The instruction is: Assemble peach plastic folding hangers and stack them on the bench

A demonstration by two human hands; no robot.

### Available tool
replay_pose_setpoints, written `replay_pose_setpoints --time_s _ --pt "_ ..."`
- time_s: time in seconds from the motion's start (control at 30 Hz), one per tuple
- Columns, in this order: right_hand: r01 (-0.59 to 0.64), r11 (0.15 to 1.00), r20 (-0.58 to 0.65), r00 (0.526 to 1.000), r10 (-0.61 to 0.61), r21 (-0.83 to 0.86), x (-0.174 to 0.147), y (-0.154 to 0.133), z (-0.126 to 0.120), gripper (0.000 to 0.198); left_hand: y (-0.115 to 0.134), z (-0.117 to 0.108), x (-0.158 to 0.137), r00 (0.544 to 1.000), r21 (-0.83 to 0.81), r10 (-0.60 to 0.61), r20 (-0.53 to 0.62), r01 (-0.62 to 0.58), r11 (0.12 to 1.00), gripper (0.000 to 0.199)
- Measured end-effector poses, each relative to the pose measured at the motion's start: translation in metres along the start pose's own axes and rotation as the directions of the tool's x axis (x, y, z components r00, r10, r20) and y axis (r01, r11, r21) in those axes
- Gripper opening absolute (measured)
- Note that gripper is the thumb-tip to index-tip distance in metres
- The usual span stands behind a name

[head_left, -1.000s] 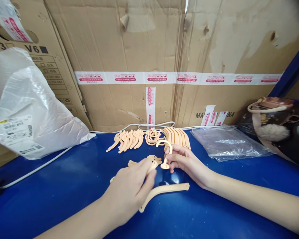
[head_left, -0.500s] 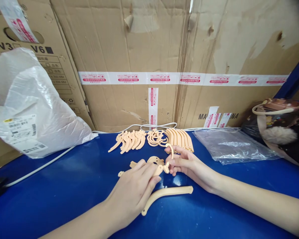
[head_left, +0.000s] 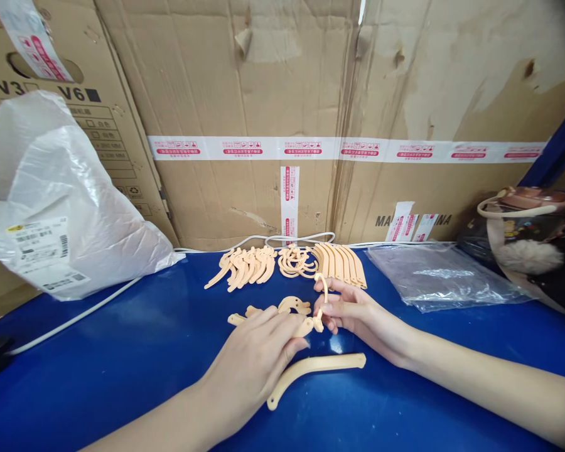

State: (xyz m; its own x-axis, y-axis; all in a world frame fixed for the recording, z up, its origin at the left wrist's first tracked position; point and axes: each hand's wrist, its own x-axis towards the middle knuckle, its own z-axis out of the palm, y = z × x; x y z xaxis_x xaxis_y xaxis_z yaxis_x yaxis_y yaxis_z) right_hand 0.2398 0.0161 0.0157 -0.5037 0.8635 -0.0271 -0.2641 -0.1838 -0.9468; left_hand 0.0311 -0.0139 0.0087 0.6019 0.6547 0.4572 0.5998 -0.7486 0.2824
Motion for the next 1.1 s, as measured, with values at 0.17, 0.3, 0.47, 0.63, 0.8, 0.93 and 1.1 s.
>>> replay_pose_setpoints --time_s 0.17,0.3,0.47,0.63,0.8,0.93,1.1 --pt "0.006 1.0 0.03 1.0 -0.006 0.005 0.001 0.001 -0.002 0.035 -0.002 0.004 -0.001 1.0 -0.027 0.013 -0.015 -0.013 1.0 0.029" --pt "0.011 1.0 0.026 1.0 -0.011 0.009 0.001 0.002 -0.002 0.037 -0.005 0.011 -0.002 0.995 0.031 0.035 -0.095 -0.032 0.999 0.032" --pt "0.018 0.999 0.002 1.0 -0.018 0.031 -0.001 0.001 -0.001 0.041 -0.003 0.009 -0.002 0.992 0.069 0.075 -0.1 -0.068 0.995 0.031" --pt "0.015 1.0 0.005 1.0 -0.015 0.0 0.0 0.001 -0.002 0.045 -0.003 0.002 -0.002 0.998 0.053 0.054 -0.015 -0.053 0.997 0.029" --pt "0.017 0.998 0.033 0.999 -0.015 -0.055 0.0 0.001 -0.002 0.046 -0.003 0.001 -0.002 0.998 0.01 0.058 -0.025 -0.057 0.998 0.03" --pt "0.027 0.994 0.027 0.999 -0.024 -0.105 0.001 0.002 -0.002 0.054 -0.003 0.002 -0.004 0.998 -0.022 0.054 -0.035 -0.055 0.998 0.029" --pt "0.072 0.989 0.013 0.997 -0.071 -0.131 0.0 0.004 -0.001 0.058 -0.005 0.004 -0.007 0.999 -0.091 -0.005 -0.048 0.0 0.996 0.03"
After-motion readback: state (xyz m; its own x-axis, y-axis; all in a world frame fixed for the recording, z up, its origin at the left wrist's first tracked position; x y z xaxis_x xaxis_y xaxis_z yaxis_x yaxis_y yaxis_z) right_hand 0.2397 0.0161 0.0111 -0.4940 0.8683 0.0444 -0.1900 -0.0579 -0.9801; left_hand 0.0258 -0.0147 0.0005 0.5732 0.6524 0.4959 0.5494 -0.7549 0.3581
